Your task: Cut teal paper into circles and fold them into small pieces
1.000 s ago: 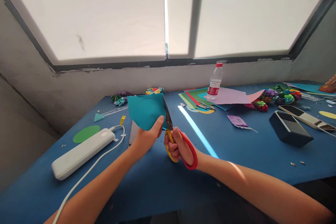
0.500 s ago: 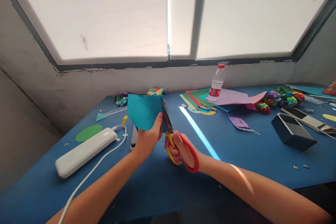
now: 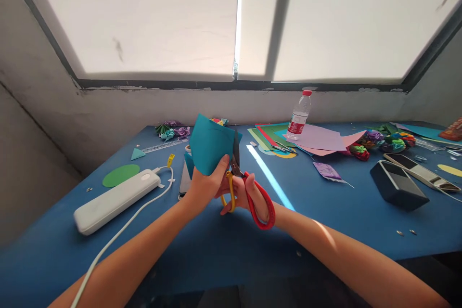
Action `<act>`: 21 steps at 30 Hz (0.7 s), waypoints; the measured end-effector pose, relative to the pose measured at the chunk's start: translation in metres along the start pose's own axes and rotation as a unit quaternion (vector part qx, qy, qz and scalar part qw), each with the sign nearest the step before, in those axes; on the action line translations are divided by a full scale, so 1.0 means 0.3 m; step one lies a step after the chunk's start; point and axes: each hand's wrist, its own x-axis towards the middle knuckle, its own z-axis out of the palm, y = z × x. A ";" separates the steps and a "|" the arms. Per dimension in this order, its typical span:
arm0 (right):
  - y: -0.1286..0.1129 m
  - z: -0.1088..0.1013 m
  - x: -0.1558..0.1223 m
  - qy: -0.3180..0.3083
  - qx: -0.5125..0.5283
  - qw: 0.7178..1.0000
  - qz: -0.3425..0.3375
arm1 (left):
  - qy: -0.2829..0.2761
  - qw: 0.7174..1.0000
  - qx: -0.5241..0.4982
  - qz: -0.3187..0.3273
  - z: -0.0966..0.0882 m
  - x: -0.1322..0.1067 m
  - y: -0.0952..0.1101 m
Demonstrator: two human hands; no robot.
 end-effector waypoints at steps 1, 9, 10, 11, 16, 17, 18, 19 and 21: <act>-0.001 -0.002 0.000 -0.005 -0.004 1.000 -0.006 | 0.000 1.000 0.008 0.008 0.001 -0.004 0.008; 0.001 -0.008 0.003 -0.002 0.005 1.000 0.012 | -0.015 0.999 0.037 -0.005 0.009 -0.013 0.045; -0.001 -0.007 0.004 -0.004 0.003 1.000 0.016 | -0.018 0.999 0.034 -0.002 0.008 -0.014 0.048; -0.004 -0.006 0.005 -0.005 0.000 1.000 0.019 | -0.025 0.999 0.029 -0.002 0.007 -0.015 0.052; -0.010 -0.006 0.000 -0.017 -0.006 1.000 0.010 | -0.063 0.997 0.022 -0.028 -0.001 -0.021 0.064; -0.008 -0.007 -0.002 -0.021 -0.006 1.000 0.003 | -0.061 0.997 0.028 -0.023 -0.002 -0.021 0.066; -0.006 -0.008 -0.004 -0.026 -0.007 1.000 -0.004 | -0.056 0.998 0.033 -0.014 -0.002 -0.021 0.067; -0.004 -0.009 -0.006 -0.030 -0.009 0.999 -0.010 | -0.051 0.998 0.035 -0.007 -0.002 -0.021 0.068; 0.001 -0.012 -0.008 -0.036 -0.009 0.999 -0.014 | -0.048 0.998 0.031 -0.001 -0.001 -0.019 0.068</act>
